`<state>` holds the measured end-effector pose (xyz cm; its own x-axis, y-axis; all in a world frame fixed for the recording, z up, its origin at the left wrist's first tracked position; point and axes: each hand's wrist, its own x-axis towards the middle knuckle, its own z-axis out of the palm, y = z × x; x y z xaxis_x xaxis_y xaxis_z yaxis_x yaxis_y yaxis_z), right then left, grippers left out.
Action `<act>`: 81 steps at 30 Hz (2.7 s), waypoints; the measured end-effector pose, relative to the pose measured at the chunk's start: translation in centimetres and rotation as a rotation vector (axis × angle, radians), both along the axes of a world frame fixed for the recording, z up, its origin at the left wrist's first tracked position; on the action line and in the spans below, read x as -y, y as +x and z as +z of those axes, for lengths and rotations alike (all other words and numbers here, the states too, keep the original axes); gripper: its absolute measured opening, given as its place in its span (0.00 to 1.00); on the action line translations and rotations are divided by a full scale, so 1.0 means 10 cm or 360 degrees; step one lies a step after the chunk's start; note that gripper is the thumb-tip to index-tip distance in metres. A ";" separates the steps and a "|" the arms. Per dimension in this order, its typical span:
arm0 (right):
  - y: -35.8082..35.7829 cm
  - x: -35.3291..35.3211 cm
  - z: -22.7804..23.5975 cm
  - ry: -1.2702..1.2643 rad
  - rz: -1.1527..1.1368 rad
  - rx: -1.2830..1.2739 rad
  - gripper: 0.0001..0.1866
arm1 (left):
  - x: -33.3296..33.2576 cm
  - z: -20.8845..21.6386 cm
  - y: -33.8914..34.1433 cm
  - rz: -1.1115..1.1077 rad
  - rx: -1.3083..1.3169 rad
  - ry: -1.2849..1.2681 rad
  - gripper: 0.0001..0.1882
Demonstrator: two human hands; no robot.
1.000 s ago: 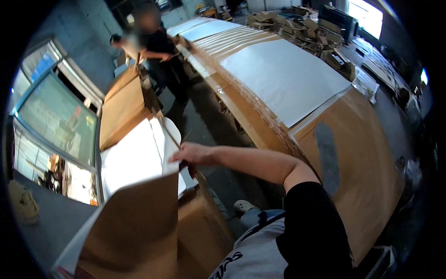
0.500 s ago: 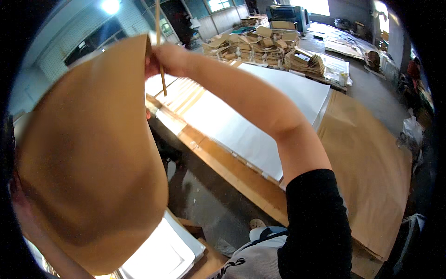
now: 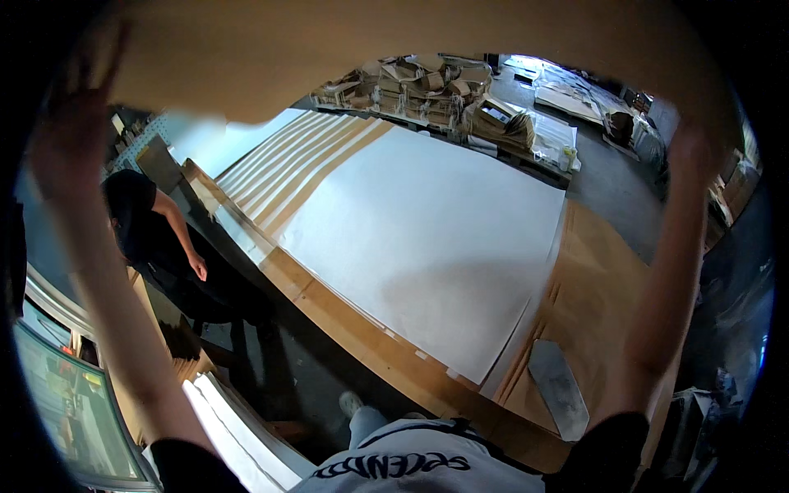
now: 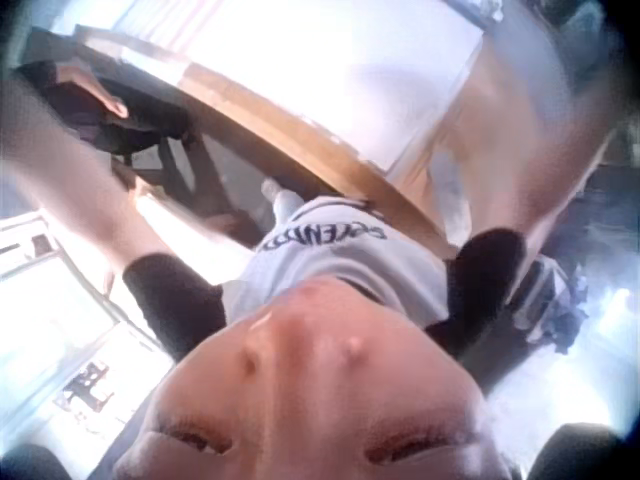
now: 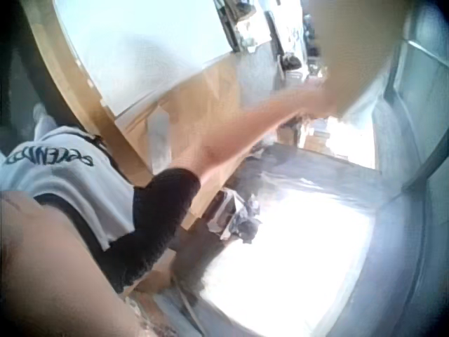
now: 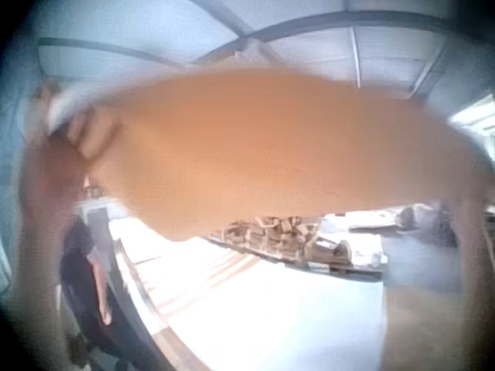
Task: The person places large white panels onto a wooden frame and uses a thin stick to press or align the edges. They repeatedly lift and position panels, then smooth or adjust them with the stick. A coworker is visible in the background handling similar materials.
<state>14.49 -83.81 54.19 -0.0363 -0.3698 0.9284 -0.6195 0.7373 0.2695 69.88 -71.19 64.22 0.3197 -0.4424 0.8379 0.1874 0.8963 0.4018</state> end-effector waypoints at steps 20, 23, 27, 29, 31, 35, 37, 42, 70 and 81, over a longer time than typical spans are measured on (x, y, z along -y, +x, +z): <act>2.60 -1.86 -4.21 -0.1393 0.0961 0.3518 0.25 | 2.23 -5.21 1.06 -0.0844 -0.0079 0.2270 0.24; 2.74 -1.81 -4.34 -0.1463 0.0952 0.3546 0.23 | 2.23 -5.60 1.14 -0.0713 -0.0016 0.2227 0.24; 2.77 -1.77 -4.44 -0.1586 0.0785 0.3525 0.21 | 2.17 -5.68 1.16 -0.0785 -0.0186 0.2210 0.23; 2.75 -1.75 -4.46 -0.1524 0.0760 0.3568 0.21 | 2.16 -5.76 1.22 -0.0861 -0.0318 0.2177 0.22; 2.75 -1.77 -4.43 -0.1393 0.0833 0.3605 0.20 | 2.14 -5.70 1.21 -0.0962 -0.0522 0.2114 0.21; 2.81 -1.71 -4.39 -0.1412 0.0919 0.3627 0.19 | 2.13 -5.61 1.19 -0.0972 -0.0667 0.2085 0.21; 2.91 -1.65 -4.28 -0.1401 0.0930 0.3600 0.19 | 2.11 -5.64 1.21 -0.0971 -0.0683 0.2117 0.22; 3.13 -1.53 -4.12 -0.1308 0.1111 0.3658 0.21 | 2.08 -5.55 1.25 -0.0986 -0.0751 0.2131 0.22; 3.07 -1.61 -4.25 -0.1573 0.1255 0.3648 0.23 | 5.12 -5.05 1.44 0.0528 0.1590 0.2007 0.19; 3.07 -1.60 -4.21 -0.1506 0.1146 0.3626 0.21 | 5.23 -5.22 1.46 0.0548 0.1650 0.2177 0.14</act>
